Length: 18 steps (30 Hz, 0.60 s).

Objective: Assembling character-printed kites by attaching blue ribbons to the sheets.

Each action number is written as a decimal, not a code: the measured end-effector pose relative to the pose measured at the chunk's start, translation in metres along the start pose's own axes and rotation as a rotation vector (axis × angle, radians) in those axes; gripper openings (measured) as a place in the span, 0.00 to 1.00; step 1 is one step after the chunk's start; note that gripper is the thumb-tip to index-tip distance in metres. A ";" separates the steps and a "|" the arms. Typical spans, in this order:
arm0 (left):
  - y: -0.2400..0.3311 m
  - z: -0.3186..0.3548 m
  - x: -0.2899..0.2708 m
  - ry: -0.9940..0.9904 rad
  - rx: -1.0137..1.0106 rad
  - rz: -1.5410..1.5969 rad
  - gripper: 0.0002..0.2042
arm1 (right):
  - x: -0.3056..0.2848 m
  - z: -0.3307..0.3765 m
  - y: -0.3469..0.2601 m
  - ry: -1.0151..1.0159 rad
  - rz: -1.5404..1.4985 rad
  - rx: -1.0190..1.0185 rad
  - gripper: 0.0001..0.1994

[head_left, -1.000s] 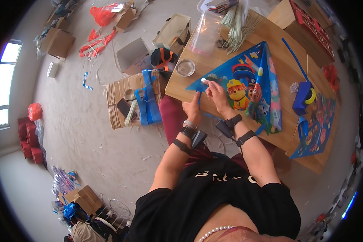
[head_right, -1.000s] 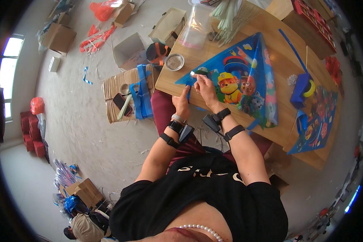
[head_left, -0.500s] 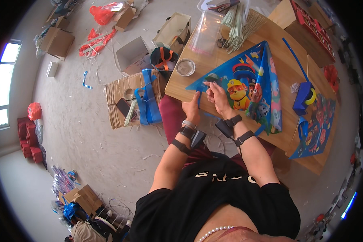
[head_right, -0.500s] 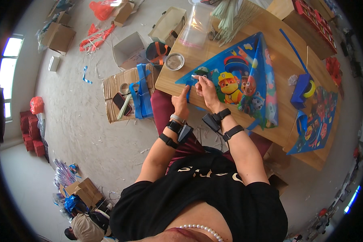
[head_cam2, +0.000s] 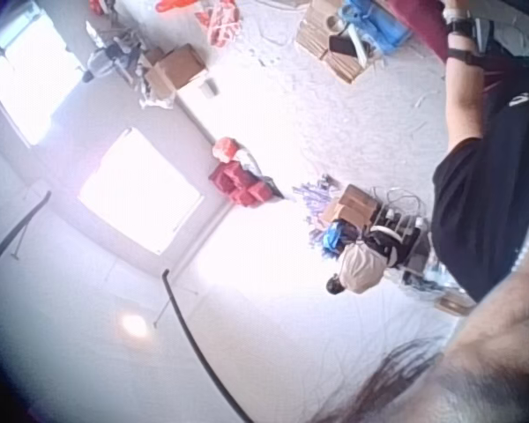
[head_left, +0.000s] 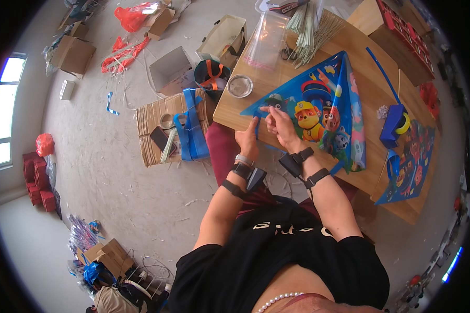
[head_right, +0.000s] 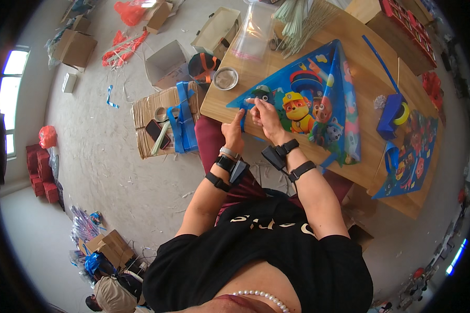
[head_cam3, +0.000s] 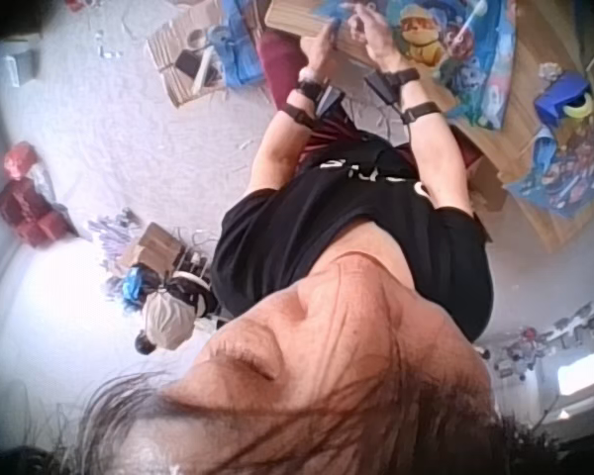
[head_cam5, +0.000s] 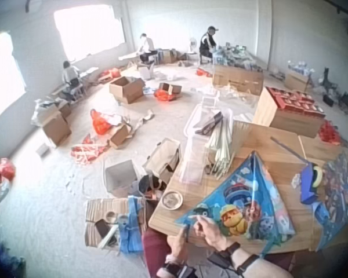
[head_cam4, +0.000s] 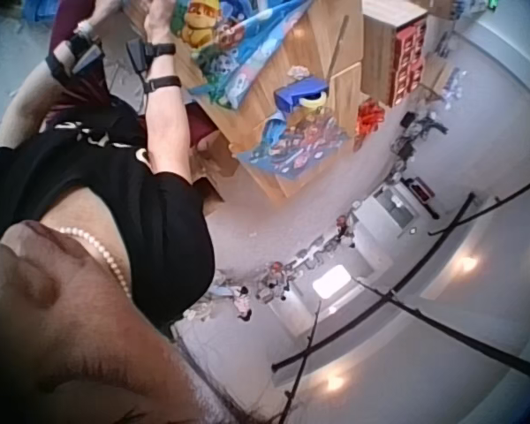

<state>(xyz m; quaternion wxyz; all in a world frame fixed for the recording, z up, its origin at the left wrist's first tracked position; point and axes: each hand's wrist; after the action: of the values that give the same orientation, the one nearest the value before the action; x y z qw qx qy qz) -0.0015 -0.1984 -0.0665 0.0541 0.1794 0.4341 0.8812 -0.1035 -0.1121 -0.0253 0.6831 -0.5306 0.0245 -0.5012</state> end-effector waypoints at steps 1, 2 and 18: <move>0.000 0.001 0.001 0.003 -0.001 -0.004 0.22 | 0.000 -0.001 0.001 0.010 -0.006 0.005 0.17; 0.001 0.001 0.001 0.007 -0.003 -0.008 0.21 | 0.000 -0.001 0.002 0.020 -0.011 0.010 0.17; -0.003 -0.003 -0.002 -0.012 -0.004 -0.010 0.23 | 0.003 -0.008 0.013 0.030 0.067 0.016 0.17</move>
<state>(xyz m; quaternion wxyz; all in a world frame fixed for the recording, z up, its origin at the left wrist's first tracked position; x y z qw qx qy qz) -0.0005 -0.1989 -0.0711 0.0615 0.1825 0.4329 0.8806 -0.0978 -0.1208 -0.0367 0.7032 -0.5164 0.0485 -0.4863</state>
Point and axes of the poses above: each hand's wrist, its own z-axis away from the middle knuckle, its own x-axis out of the palm, y = z × x, and after that the axes turned 2 degrees about y, right-handed
